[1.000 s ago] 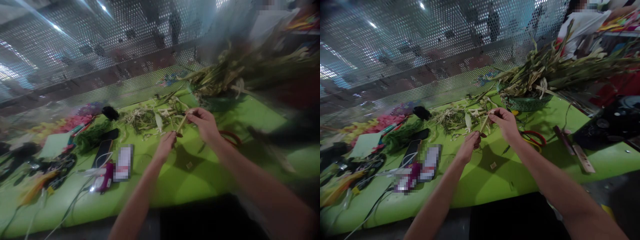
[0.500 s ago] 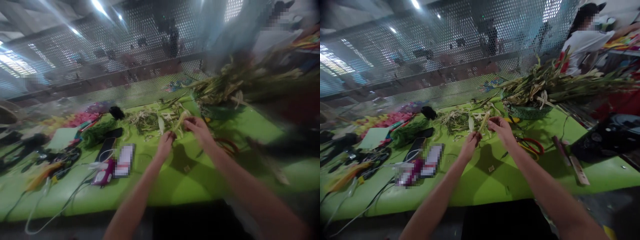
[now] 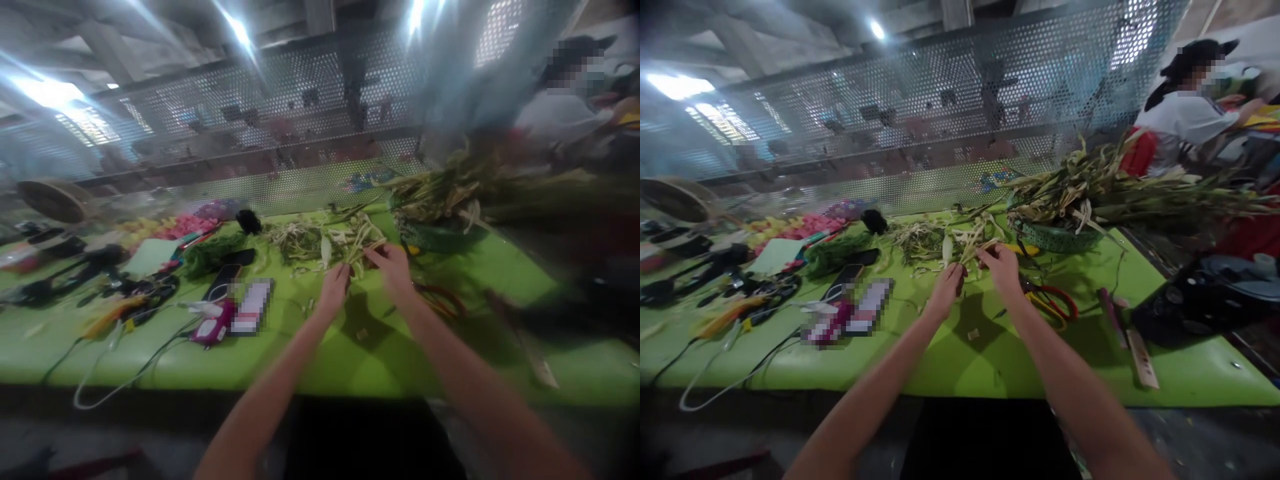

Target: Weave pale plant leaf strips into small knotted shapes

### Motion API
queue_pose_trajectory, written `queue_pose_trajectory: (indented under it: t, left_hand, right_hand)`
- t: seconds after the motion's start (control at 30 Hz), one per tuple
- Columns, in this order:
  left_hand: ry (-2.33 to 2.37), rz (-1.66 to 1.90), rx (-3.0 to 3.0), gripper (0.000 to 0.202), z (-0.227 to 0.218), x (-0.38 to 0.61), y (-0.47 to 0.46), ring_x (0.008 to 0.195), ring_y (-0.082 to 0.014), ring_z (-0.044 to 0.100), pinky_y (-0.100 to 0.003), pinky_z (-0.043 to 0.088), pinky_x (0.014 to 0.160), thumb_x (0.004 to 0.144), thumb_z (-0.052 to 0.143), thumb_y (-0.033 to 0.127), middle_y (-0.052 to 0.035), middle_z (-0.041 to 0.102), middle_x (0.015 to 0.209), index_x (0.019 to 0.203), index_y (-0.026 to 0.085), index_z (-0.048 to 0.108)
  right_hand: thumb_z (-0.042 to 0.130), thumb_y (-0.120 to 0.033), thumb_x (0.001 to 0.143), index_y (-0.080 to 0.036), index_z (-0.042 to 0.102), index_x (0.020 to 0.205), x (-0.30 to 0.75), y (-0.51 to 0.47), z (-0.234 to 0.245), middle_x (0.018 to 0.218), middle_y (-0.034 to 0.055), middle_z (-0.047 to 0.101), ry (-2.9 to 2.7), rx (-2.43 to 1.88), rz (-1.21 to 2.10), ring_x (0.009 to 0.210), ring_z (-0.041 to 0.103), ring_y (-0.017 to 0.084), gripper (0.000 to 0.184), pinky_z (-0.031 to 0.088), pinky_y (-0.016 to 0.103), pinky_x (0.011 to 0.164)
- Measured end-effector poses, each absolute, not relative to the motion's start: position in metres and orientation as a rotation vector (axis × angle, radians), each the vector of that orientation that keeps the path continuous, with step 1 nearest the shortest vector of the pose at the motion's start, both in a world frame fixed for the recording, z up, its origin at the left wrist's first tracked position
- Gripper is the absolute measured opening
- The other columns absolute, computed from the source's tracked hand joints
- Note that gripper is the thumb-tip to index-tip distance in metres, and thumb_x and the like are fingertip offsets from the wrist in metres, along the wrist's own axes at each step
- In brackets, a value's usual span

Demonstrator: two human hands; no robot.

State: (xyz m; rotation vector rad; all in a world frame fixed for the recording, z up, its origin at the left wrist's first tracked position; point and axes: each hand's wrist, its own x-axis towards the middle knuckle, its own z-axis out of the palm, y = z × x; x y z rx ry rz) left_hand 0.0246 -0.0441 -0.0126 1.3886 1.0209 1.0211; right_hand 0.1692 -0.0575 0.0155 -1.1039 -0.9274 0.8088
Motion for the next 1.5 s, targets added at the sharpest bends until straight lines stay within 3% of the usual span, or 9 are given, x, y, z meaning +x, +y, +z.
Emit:
queue_pose_trajectory:
  t: [0.27,0.47,0.63,0.87,1.0,1.27,1.5]
  left_hand:
    - [0.942,1.066,1.211,0.036,-0.022,0.021,-0.046,0.042,-0.0042,0.023,-0.018,0.016,0.042,0.086,0.054,0.052,0.0087,0.027,0.053,0.077,0.018,0.051]
    - [0.907,1.071,1.109,0.034,-0.021,0.02,-0.05,0.038,-0.0028,0.021,-0.016,0.013,0.039,0.085,0.055,0.05,0.0098,0.026,0.051,0.077,0.018,0.05]
    - [0.878,1.071,1.013,0.032,-0.016,0.023,-0.055,0.038,-0.0024,0.02,-0.016,0.014,0.038,0.082,0.06,0.048,0.0103,0.026,0.049,0.076,0.017,0.052]
    - [0.853,1.076,0.952,0.028,-0.014,0.02,-0.053,0.038,-0.0026,0.022,-0.016,0.015,0.038,0.085,0.057,0.043,0.0099,0.027,0.05,0.076,0.017,0.05]
    - [0.862,1.066,0.958,0.026,-0.013,0.017,-0.049,0.039,-0.003,0.022,-0.017,0.015,0.039,0.087,0.054,0.04,0.0095,0.029,0.05,0.076,0.017,0.051]
    - [0.895,0.987,1.143,0.025,-0.012,0.008,-0.03,0.041,-0.004,0.024,-0.019,0.015,0.04,0.09,0.049,0.038,0.0073,0.031,0.054,0.078,0.017,0.055]
    - [0.903,0.942,1.103,0.025,-0.014,0.001,-0.033,0.043,-0.0046,0.024,-0.019,0.015,0.043,0.09,0.048,0.036,0.0072,0.029,0.053,0.076,0.016,0.054]
  right_hand:
    - [0.071,-0.051,0.068,-0.018,0.062,0.062,0.17,-0.051,0.002,0.059,0.0011,0.063,-0.997,-1.143,0.861,0.049,0.052,0.012,0.035,0.042,0.026,0.051]
    - [0.076,-0.038,0.058,-0.019,0.057,0.062,0.163,-0.052,0.003,0.056,-0.0028,0.058,-0.861,-1.087,0.9,0.051,0.05,0.01,0.027,0.042,0.024,0.051]
    - [0.07,-0.026,0.059,-0.02,0.054,0.068,0.158,-0.055,0.004,0.059,-0.0043,0.058,-0.824,-1.009,0.818,0.055,0.053,0.011,0.02,0.044,0.025,0.056]
    - [0.07,-0.019,0.057,-0.022,0.054,0.081,0.159,-0.058,0.001,0.065,-0.007,0.059,-0.821,-0.962,0.906,0.057,0.057,0.011,0.029,0.05,0.026,0.062]
    - [0.075,-0.025,0.063,-0.019,0.064,0.092,0.163,-0.058,-0.001,0.071,-0.003,0.064,-0.971,-1.054,0.876,0.058,0.059,0.011,0.032,0.049,0.026,0.063]
    - [0.079,-0.039,0.065,-0.018,0.064,0.076,0.168,-0.061,0.006,0.064,-0.0002,0.066,-0.949,-1.181,0.796,0.056,0.06,0.012,0.028,0.05,0.025,0.058]
    - [0.072,-0.056,0.072,-0.018,0.053,0.057,0.168,-0.064,0.008,0.045,-0.0027,0.052,-1.054,-1.384,0.752,0.04,0.044,0.007,0.045,0.033,0.02,0.04]
